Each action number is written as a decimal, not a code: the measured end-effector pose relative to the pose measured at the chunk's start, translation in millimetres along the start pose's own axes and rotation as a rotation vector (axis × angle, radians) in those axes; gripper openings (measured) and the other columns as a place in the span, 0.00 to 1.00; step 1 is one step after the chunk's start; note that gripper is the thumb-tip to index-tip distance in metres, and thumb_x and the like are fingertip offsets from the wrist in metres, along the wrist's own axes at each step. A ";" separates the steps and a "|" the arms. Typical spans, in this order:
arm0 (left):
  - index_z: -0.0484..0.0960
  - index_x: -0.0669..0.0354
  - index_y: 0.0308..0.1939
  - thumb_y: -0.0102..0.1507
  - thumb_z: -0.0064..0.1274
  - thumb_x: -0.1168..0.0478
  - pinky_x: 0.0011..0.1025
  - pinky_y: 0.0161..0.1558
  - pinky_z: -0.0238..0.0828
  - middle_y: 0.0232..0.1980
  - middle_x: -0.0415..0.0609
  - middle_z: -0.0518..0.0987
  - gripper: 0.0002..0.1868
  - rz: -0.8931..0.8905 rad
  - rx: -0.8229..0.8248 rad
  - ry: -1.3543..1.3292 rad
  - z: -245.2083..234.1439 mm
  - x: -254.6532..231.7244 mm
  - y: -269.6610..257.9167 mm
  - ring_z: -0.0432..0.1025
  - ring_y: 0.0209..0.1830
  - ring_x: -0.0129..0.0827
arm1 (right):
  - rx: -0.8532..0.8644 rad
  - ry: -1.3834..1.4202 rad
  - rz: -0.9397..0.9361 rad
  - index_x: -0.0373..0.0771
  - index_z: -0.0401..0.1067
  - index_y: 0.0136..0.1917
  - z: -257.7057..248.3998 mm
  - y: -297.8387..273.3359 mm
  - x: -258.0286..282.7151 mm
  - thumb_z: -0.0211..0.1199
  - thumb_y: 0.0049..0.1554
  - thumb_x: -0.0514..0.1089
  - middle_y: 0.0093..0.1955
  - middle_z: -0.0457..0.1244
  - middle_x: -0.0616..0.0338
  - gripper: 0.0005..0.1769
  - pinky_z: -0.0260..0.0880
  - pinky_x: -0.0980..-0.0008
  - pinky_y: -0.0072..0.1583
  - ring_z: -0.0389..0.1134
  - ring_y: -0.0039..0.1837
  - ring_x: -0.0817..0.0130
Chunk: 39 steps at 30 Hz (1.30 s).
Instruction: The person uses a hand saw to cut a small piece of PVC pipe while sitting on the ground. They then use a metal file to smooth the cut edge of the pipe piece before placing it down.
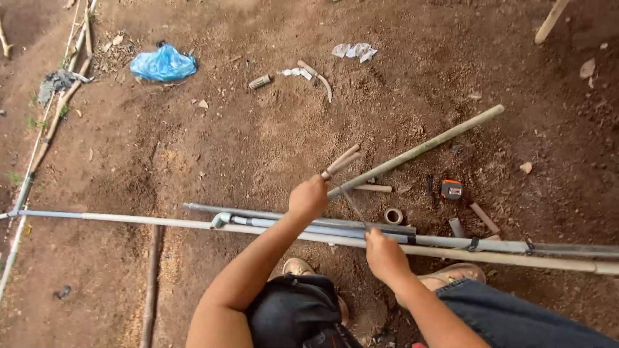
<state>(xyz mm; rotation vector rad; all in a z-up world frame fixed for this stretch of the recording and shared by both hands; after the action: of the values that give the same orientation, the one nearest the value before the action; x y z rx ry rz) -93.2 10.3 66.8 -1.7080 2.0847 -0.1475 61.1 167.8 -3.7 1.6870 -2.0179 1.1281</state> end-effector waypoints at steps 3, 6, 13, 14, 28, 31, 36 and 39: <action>0.77 0.58 0.51 0.77 0.31 0.56 0.54 0.51 0.84 0.44 0.62 0.87 0.18 0.103 0.086 0.050 -10.8 -69.1 -50.4 0.85 0.49 0.56 | -0.031 0.038 -0.065 0.35 0.72 0.56 -29.3 27.7 20.2 0.41 0.73 0.50 0.41 0.70 0.33 0.21 0.81 0.48 0.43 0.77 0.47 0.36; 0.77 0.61 0.50 0.75 0.31 0.56 0.55 0.48 0.83 0.42 0.62 0.87 0.19 0.152 0.058 0.053 23.9 -57.6 -15.9 0.85 0.46 0.57 | -0.060 -0.083 -0.054 0.35 0.69 0.57 -28.1 56.5 12.4 0.43 0.73 0.52 0.42 0.71 0.34 0.20 0.80 0.43 0.46 0.77 0.51 0.35; 0.76 0.65 0.49 0.75 0.33 0.57 0.55 0.48 0.83 0.40 0.63 0.86 0.17 0.057 -0.010 0.090 22.1 -19.1 -6.5 0.85 0.43 0.59 | 0.037 0.062 0.061 0.36 0.73 0.55 -0.5 25.1 -3.0 0.39 0.73 0.50 0.43 0.71 0.39 0.23 0.82 0.54 0.49 0.77 0.47 0.47; 0.76 0.62 0.50 0.75 0.31 0.57 0.56 0.46 0.83 0.40 0.63 0.87 0.18 0.115 0.007 0.074 26.3 -38.7 -17.7 0.85 0.43 0.58 | -0.016 0.025 0.014 0.36 0.71 0.55 -5.0 37.1 0.6 0.40 0.73 0.51 0.42 0.70 0.37 0.22 0.81 0.49 0.49 0.76 0.49 0.41; 0.74 0.63 0.49 0.76 0.35 0.53 0.59 0.49 0.81 0.42 0.66 0.86 0.17 0.038 -0.126 -0.016 -41.4 -29.1 -17.7 0.84 0.46 0.66 | -0.012 0.083 -0.044 0.17 0.60 0.77 -43.6 27.3 9.6 0.34 0.76 0.57 0.70 0.64 0.22 0.39 0.75 0.43 0.65 0.68 0.72 0.34; 0.73 0.61 0.49 0.76 0.33 0.52 0.59 0.50 0.81 0.42 0.64 0.86 0.17 0.040 -0.080 -0.024 -14.0 -18.5 -14.2 0.84 0.47 0.64 | -0.057 -0.025 -0.106 0.35 0.73 0.60 -32.1 17.9 18.9 0.43 0.74 0.54 0.48 0.73 0.33 0.24 0.80 0.45 0.48 0.76 0.53 0.37; 0.76 0.59 0.48 0.73 0.34 0.57 0.51 0.43 0.84 0.38 0.57 0.86 0.15 0.267 -0.137 0.206 35.6 -52.5 -5.6 0.86 0.40 0.54 | -0.130 -0.129 -0.118 0.27 0.70 0.68 -52.8 49.8 42.5 0.42 0.74 0.45 0.49 0.72 0.33 0.24 0.82 0.51 0.50 0.78 0.53 0.42; 0.79 0.62 0.46 0.74 0.38 0.55 0.54 0.44 0.84 0.37 0.59 0.85 0.17 0.240 -0.067 0.063 8.4 -54.4 -30.1 0.86 0.40 0.57 | -0.140 -0.124 -0.121 0.31 0.74 0.62 -37.8 40.9 35.9 0.40 0.75 0.47 0.41 0.70 0.43 0.23 0.80 0.61 0.47 0.77 0.45 0.54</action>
<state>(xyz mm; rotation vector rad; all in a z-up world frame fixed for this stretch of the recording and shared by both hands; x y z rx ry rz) -54.9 56.8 84.2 -1.4918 2.3451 -0.0587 3.4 169.8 28.8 1.8192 -1.9844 0.8418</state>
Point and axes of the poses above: each hand's wrist, its own y-axis towards the middle knuckle, its own z-axis out of the palm, x = y × z, the point moved 9 cm from there along y, towards the middle knuckle
